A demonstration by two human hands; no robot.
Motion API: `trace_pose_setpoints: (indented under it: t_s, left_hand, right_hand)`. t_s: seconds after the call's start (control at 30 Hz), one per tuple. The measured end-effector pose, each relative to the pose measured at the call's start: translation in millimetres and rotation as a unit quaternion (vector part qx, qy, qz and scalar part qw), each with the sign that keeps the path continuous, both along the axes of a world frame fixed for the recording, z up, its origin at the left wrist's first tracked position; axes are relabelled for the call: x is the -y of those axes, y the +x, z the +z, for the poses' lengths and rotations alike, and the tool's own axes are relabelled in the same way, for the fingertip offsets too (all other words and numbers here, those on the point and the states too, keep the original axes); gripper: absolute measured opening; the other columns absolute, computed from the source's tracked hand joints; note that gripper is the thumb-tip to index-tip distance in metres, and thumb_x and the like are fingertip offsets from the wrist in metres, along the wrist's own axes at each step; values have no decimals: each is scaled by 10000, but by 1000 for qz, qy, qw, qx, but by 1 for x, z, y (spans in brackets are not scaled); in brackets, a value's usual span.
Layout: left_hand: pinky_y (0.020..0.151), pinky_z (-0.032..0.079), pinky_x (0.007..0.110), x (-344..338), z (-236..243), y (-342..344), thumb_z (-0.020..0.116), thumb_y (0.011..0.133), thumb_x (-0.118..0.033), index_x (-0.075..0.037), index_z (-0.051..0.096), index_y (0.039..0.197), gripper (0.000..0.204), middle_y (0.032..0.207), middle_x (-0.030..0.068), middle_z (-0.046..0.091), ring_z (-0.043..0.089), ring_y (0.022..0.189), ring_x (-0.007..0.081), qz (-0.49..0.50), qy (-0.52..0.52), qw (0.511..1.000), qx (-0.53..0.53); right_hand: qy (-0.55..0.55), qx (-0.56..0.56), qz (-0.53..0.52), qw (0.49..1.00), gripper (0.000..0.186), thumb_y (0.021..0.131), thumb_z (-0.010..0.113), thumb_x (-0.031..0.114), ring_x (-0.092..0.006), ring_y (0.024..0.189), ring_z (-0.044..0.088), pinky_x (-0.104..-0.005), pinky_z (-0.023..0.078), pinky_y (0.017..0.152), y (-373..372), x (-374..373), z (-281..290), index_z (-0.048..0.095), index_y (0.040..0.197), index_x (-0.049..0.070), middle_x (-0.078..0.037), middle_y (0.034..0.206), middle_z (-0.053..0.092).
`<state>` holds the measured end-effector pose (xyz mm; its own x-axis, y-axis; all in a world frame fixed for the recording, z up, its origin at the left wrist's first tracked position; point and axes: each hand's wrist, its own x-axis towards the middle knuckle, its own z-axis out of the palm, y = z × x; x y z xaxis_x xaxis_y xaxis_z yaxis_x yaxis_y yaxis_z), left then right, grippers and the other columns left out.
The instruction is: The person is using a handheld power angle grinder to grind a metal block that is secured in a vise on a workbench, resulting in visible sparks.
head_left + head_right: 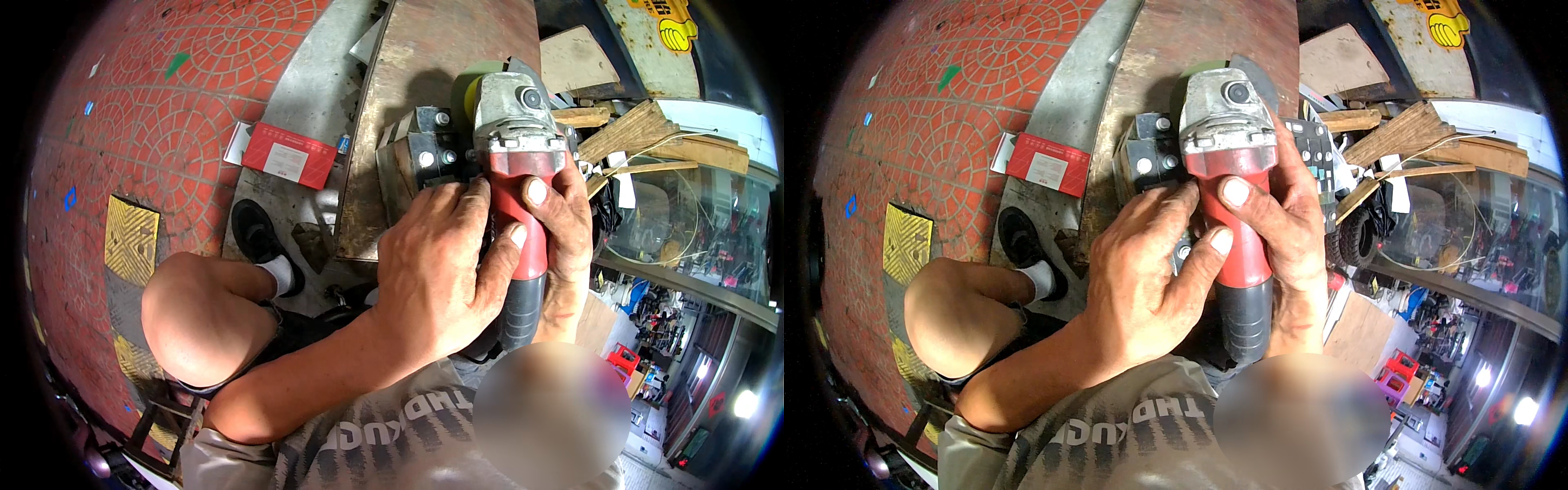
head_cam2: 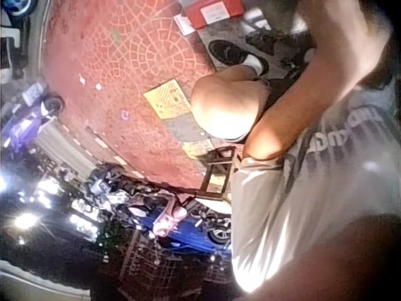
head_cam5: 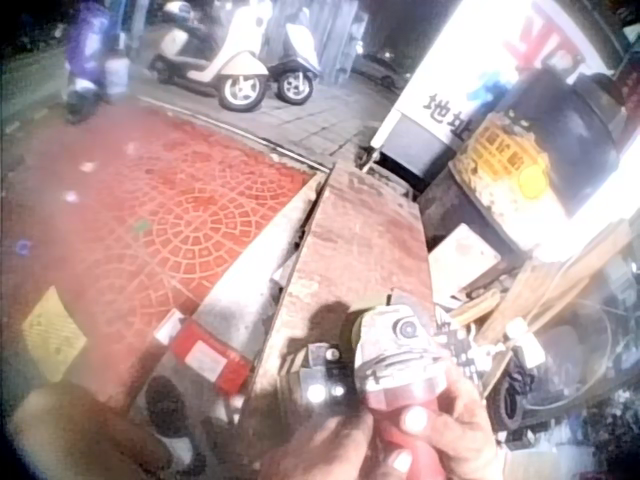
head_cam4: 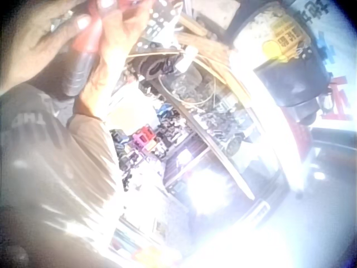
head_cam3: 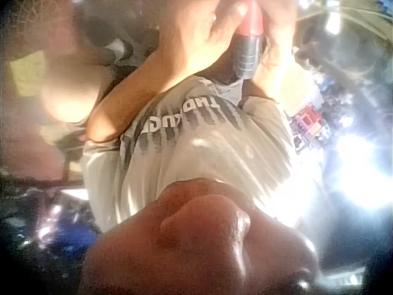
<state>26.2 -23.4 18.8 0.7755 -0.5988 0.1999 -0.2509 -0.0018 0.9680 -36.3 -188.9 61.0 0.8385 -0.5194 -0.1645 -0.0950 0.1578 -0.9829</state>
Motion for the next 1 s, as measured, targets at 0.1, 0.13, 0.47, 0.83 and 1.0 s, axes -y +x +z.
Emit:
trace_pose_setpoints:
  t_s: [0.1, 0.13, 0.47, 0.83, 1.0]
  left_hand:
    - [894, 602, 541, 0, -1, -1, 809, 1028, -114, 88, 720, 1327, 372, 1132, 268, 757, 746, 1022, 493, 7, -10, 1000, 0]
    - [894, 602, 542, 0, 0, 0, 810, 1029, -116, 88, 720, 1323, 369, 1134, 270, 757, 746, 1025, 495, 2, -5, 1000, -3]
    - [898, 605, 544, -3, 1, 2, 812, 1030, -106, 90, 721, 1313, 356, 1151, 280, 761, 754, 1036, 505, -2, 0, 1000, -8]
    - [902, 602, 538, -5, 0, 1, 806, 1028, -86, 95, 719, 1336, 368, 1157, 278, 761, 752, 1038, 495, -7, -9, 1000, -13]
    - [905, 601, 538, -5, 0, 1, 804, 1032, -94, 92, 717, 1332, 364, 1157, 277, 758, 746, 1041, 501, -4, -19, 1000, -17]
  right_hand:
    - [9, 2, 3, 1000, 971, 925, 943, 194, -275, 1308, 742, -408, 578, 1162, 1, -1, 1, 469, 1744, -22, -188, 1468, 744]
    - [6, 2, 7, 1000, 969, 926, 943, 191, -274, 1308, 742, -407, 577, 1162, 1, 0, 0, 469, 1744, -21, -186, 1468, 745]
    - [16, 4, 15, 1000, 951, 935, 932, 158, -273, 1342, 730, -406, 552, 1197, 2, -1, -1, 469, 1746, -22, -185, 1483, 742]
    - [21, 9, 17, 1000, 966, 929, 938, 141, -272, 1367, 719, -405, 542, 1209, 6, -7, 3, 460, 1751, -31, -189, 1509, 732]
    - [16, 10, 12, 1000, 957, 926, 938, 148, -276, 1356, 726, -404, 550, 1199, 5, -5, 4, 473, 1743, -33, -188, 1500, 738]
